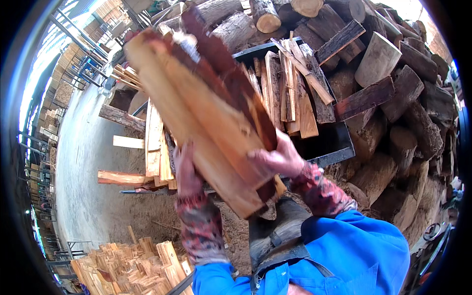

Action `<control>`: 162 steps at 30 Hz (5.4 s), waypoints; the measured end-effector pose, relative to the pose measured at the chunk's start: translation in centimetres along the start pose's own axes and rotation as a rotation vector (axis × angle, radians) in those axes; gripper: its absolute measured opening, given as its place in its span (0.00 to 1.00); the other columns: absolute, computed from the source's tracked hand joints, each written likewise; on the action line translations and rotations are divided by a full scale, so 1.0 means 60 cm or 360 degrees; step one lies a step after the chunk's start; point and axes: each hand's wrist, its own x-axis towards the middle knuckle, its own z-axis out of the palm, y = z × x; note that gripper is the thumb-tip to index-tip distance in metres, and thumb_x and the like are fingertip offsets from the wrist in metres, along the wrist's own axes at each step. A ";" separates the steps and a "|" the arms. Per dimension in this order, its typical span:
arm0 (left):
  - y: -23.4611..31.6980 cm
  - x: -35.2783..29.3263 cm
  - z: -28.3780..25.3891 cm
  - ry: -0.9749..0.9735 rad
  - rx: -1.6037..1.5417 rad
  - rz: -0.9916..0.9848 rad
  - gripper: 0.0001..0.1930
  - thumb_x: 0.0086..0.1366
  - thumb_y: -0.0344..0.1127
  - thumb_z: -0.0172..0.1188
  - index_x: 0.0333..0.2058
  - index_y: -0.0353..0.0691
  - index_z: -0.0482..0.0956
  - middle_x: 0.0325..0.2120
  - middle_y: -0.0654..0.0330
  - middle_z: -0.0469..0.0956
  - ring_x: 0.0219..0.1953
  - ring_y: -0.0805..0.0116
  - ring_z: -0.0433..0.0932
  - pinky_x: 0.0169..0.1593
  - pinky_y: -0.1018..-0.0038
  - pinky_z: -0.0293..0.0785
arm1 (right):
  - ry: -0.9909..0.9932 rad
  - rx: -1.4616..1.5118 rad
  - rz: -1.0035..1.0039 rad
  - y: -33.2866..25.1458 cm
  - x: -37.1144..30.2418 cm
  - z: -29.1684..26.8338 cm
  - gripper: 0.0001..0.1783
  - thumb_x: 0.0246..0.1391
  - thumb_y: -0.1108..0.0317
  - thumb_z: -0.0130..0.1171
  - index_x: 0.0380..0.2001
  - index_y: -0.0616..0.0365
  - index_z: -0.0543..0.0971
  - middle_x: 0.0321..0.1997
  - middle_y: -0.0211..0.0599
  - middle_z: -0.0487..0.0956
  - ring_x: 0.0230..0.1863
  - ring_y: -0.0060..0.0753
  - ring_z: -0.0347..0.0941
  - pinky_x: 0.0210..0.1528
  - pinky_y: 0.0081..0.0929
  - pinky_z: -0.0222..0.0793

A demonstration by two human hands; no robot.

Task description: The person picks up processed wooden planks from a green conveyor belt and carries them to a large metal cart. They stack the planks vertically inside the cart, arranging them alongside other pieces of wood. The person repeats this process, moving between the conveyor and the cart to build up a stack of lumber.

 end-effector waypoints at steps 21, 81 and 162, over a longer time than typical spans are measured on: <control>-0.331 0.112 0.012 -0.0044 0.1709 0.0659 0.30 0.56 0.31 0.67 0.56 0.28 0.67 0.51 0.40 0.72 0.56 0.44 0.71 0.60 0.61 0.67 | 0.0216 -0.1282 0.0496 0.223 -0.038 -0.182 0.24 0.49 0.63 0.69 0.48 0.63 0.77 0.46 0.46 0.77 0.46 0.45 0.76 0.47 0.33 0.75; -0.528 -0.595 -0.217 0.1236 0.1263 -0.0275 0.15 0.60 0.44 0.63 0.33 0.35 0.78 0.29 0.47 0.79 0.35 0.47 0.79 0.39 0.62 0.75 | -0.0595 -0.1152 0.0098 0.283 -0.011 0.092 0.12 0.58 0.69 0.61 0.44 0.62 0.80 0.32 0.29 0.79 0.30 0.17 0.72 0.33 0.18 0.70; -0.955 -1.960 0.090 0.3808 -0.2967 0.1024 0.10 0.64 0.32 0.62 0.36 0.28 0.76 0.28 0.52 0.80 0.26 0.65 0.82 0.26 0.72 0.82 | -0.4507 -0.1319 -0.0122 0.352 -2.013 0.917 0.11 0.56 0.68 0.61 0.39 0.63 0.80 0.27 0.30 0.80 0.23 0.20 0.74 0.27 0.22 0.71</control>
